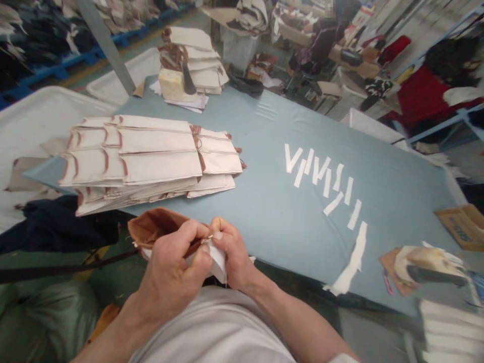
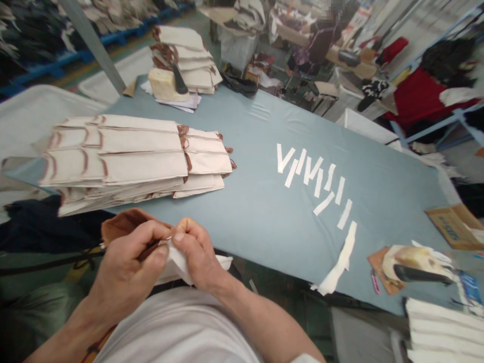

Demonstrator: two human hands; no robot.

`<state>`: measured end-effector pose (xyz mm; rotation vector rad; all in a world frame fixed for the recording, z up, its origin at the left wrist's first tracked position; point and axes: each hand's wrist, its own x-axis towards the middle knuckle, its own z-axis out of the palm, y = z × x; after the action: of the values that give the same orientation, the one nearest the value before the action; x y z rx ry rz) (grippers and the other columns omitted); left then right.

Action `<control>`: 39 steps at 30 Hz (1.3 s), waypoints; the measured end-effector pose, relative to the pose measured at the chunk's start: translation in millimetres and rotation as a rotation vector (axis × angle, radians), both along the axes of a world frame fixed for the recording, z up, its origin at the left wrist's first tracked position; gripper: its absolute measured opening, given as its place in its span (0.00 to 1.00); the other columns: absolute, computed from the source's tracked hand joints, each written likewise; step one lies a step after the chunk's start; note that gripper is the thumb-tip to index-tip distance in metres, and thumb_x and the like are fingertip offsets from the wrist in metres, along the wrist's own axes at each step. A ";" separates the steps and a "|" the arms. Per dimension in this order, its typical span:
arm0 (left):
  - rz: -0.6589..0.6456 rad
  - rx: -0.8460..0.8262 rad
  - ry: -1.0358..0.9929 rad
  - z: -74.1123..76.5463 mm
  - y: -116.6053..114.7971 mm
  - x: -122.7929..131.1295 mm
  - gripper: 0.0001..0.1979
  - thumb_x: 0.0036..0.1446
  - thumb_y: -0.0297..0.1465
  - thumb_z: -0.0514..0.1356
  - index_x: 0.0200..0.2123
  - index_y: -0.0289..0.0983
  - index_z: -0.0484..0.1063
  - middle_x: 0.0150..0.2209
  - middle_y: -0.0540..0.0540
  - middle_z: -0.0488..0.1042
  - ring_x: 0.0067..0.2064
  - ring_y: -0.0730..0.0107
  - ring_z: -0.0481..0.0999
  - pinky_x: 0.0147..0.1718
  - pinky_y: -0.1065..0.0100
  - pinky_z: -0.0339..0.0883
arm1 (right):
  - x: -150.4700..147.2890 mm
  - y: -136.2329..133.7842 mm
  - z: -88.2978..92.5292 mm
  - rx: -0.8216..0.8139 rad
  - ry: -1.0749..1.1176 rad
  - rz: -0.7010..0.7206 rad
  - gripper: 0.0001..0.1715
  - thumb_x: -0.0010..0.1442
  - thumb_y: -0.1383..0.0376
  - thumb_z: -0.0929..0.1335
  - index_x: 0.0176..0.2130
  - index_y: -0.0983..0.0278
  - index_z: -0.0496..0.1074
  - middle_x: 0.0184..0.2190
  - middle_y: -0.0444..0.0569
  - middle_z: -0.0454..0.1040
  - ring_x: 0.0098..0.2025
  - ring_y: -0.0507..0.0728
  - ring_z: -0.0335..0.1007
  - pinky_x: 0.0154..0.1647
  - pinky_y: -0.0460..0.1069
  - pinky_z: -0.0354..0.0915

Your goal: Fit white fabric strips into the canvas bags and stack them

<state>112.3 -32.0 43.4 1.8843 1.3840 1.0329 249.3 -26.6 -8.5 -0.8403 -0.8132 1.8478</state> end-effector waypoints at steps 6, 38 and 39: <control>-0.007 -0.045 -0.005 0.3 10.3 -9.5 0.09 0.60 0.28 0.54 0.30 0.40 0.73 0.23 0.55 0.75 0.23 0.72 0.73 0.23 0.74 0.66 | -0.8 12.1 5.0 -0.076 0.005 0.072 0.24 0.57 0.48 0.74 0.30 0.59 0.62 0.22 0.36 0.60 0.24 0.49 0.49 0.23 0.45 0.50; -0.168 -0.207 -0.057 42.4 35.3 -37.8 0.09 0.56 0.28 0.58 0.28 0.40 0.78 0.23 0.55 0.78 0.23 0.75 0.75 0.22 0.80 0.66 | 37.3 95.8 77.4 1.122 -0.760 0.545 0.21 0.68 0.54 0.68 0.29 0.60 0.60 0.24 0.38 0.60 0.26 0.50 0.56 0.32 0.49 0.50; -0.160 -0.217 -0.059 40.9 35.1 -38.6 0.08 0.56 0.28 0.59 0.29 0.40 0.78 0.24 0.55 0.78 0.23 0.75 0.75 0.22 0.79 0.66 | 36.7 95.6 78.6 1.065 -0.754 0.576 0.20 0.68 0.55 0.68 0.29 0.60 0.60 0.24 0.37 0.60 0.26 0.49 0.55 0.31 0.48 0.49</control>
<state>73.7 3.1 84.3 1.7586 1.2363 0.8195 286.0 69.0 70.1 -0.5757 -2.4171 1.1436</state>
